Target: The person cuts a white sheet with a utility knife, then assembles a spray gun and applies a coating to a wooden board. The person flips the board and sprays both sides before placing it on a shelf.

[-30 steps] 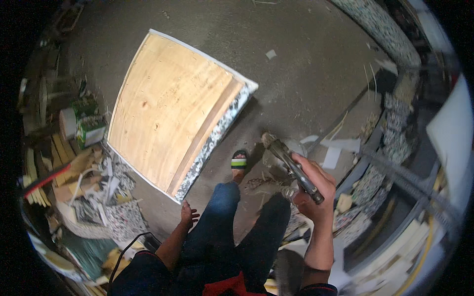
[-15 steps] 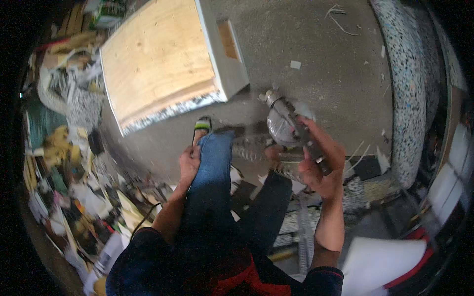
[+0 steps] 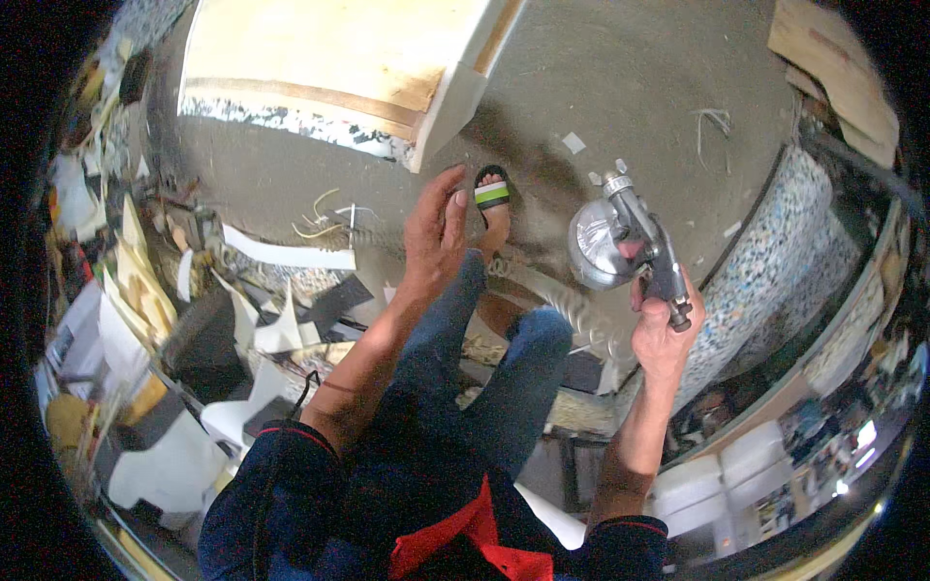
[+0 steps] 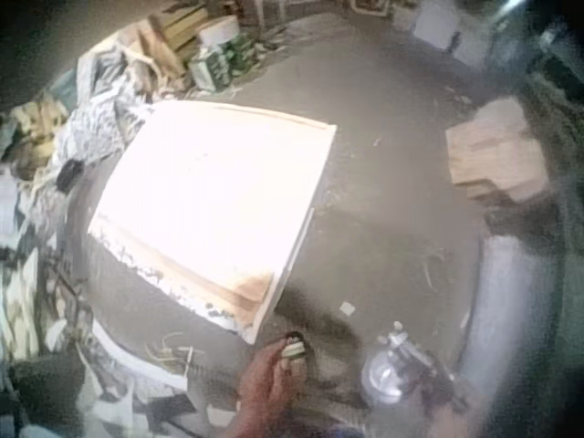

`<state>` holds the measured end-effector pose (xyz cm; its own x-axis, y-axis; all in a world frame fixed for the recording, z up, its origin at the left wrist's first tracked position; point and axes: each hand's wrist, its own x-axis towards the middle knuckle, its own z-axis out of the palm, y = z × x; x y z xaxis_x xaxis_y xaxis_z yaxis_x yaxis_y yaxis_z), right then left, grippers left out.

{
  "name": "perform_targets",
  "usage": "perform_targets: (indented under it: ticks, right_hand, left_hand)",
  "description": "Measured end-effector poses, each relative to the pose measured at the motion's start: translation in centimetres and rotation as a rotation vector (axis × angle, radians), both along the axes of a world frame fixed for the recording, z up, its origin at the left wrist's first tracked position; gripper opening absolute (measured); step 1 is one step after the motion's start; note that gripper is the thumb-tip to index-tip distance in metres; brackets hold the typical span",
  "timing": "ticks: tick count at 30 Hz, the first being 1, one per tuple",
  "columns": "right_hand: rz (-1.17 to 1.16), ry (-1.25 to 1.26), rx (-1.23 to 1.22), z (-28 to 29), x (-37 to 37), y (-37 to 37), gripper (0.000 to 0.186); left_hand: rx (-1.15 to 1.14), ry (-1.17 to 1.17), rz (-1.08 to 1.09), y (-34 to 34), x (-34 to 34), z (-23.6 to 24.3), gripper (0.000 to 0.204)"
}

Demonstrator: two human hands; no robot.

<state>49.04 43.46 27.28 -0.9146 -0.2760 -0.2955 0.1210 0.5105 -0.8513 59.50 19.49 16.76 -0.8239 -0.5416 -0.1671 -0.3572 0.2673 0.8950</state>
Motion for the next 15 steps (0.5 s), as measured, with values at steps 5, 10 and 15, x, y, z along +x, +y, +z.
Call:
perform_targets:
  ticks: [5,10,15]
  right_hand:
    - [0.146,-0.123,-0.108,-0.5,-4.0,-2.0,0.081]
    - [0.272,-0.165,-0.111,-0.4,-7.0,-4.2,0.08]
    - [0.466,-0.185,-0.111,-1.0,-9.9,-5.2,0.081]
  left_hand:
    - [-0.035,-0.007,0.144,0.7,-0.6,-0.6,0.027]
    - [-0.051,0.001,0.36,0.9,-1.2,-1.7,0.024]
    - [0.026,0.027,0.57,2.0,-1.7,-2.0,0.02]
